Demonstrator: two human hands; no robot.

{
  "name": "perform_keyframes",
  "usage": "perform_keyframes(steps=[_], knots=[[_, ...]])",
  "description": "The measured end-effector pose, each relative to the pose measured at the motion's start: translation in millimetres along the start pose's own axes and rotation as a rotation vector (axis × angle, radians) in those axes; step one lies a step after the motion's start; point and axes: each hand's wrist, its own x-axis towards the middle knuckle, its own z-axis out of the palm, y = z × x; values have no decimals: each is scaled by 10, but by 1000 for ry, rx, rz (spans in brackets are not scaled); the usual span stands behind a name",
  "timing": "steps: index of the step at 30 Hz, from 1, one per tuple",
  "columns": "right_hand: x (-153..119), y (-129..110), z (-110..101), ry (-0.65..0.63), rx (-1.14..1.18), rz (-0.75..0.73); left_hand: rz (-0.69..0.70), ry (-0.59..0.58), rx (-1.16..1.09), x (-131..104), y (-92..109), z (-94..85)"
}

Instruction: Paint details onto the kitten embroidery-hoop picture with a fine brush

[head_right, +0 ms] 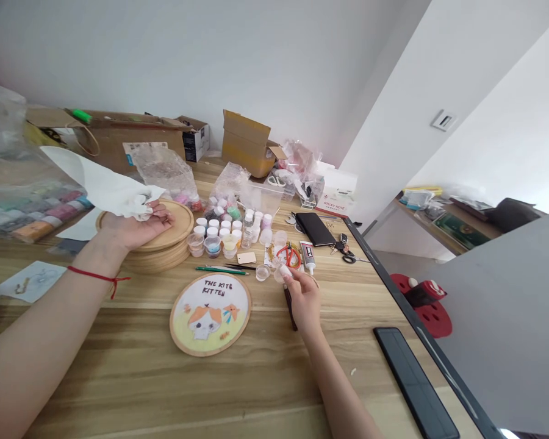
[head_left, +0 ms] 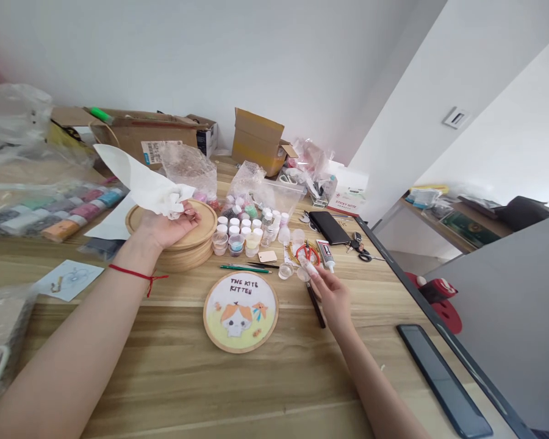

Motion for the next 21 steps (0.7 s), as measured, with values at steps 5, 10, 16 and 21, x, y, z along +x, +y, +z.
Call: perform_keyframes(steps=[5,10,16,21], knots=[[46,-281,108,-116,500,248,10,15,40,22,7,-9],[2,-631,281,-253,716,287,51,-47,151,-86,41,116],[-167,-1098,562,-447,810,282,-5,-278,443,-318,-51,306],[-262,-1347,784,-474,798,191,147,-377,687,-500,-145,427]])
